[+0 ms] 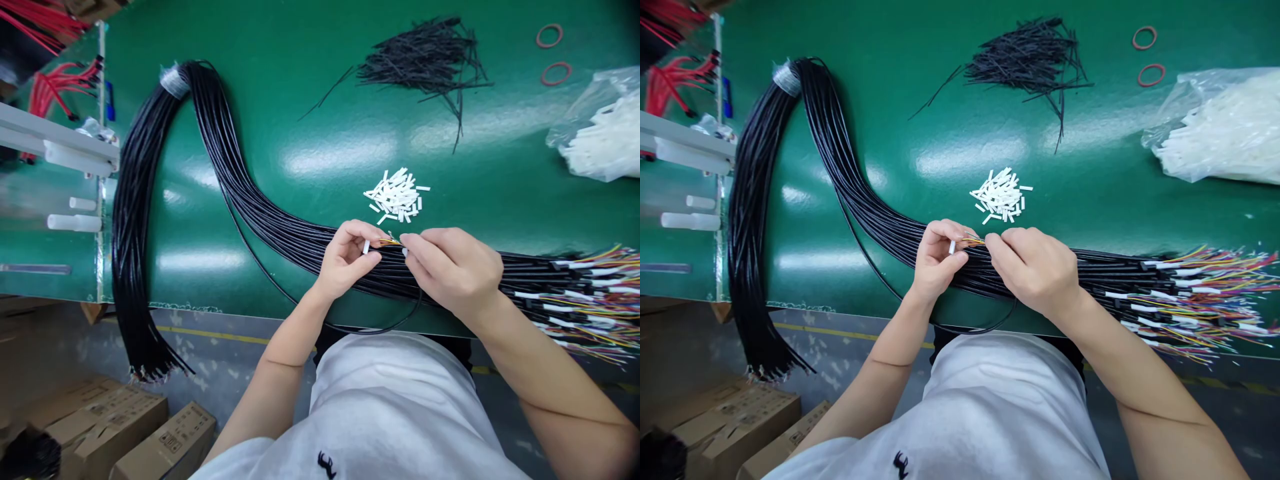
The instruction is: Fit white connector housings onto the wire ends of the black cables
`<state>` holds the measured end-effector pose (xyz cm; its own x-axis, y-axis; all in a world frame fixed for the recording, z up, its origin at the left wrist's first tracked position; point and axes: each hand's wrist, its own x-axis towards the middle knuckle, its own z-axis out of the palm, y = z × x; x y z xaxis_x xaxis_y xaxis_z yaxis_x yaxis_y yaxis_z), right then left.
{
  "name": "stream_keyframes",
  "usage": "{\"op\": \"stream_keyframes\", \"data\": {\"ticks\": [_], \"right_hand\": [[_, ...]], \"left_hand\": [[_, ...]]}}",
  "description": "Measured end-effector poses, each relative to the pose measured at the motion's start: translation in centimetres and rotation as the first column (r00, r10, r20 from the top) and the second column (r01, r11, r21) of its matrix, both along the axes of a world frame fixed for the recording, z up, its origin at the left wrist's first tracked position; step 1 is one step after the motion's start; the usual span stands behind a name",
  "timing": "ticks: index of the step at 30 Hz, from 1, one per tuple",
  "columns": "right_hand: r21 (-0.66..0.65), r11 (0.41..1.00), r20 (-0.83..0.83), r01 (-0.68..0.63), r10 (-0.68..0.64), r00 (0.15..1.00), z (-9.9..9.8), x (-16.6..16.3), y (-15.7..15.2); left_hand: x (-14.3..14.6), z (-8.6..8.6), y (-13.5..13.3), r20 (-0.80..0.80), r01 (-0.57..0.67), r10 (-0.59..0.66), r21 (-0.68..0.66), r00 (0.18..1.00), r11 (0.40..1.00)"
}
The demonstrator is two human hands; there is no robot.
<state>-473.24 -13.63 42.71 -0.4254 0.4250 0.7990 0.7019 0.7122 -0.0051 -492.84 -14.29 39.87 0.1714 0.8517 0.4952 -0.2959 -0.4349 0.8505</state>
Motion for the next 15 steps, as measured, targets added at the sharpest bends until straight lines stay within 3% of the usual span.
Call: {"op": "stream_keyframes", "data": {"ticks": [5,10,15], "right_hand": [[0.054,0.998,0.013,0.027,-0.027,1.000,-0.11,-0.04,0.06],[0.058,0.998,-0.004,0.021,-0.021,1.000,-0.22,-0.06,0.18],[-0.074,0.995,-0.084,-0.064,0.058,0.995,-0.02,-0.24,0.21]], "left_hand": [[0.16,-0.21,-0.05,-0.018,-0.031,0.032,0.046,0.999,0.998],[0.31,-0.33,-0.13,-0.009,-0.065,0.064,-0.023,0.998,0.998],[0.28,-0.23,-0.17,-0.065,-0.094,0.097,0.042,0.993,0.995]]}}
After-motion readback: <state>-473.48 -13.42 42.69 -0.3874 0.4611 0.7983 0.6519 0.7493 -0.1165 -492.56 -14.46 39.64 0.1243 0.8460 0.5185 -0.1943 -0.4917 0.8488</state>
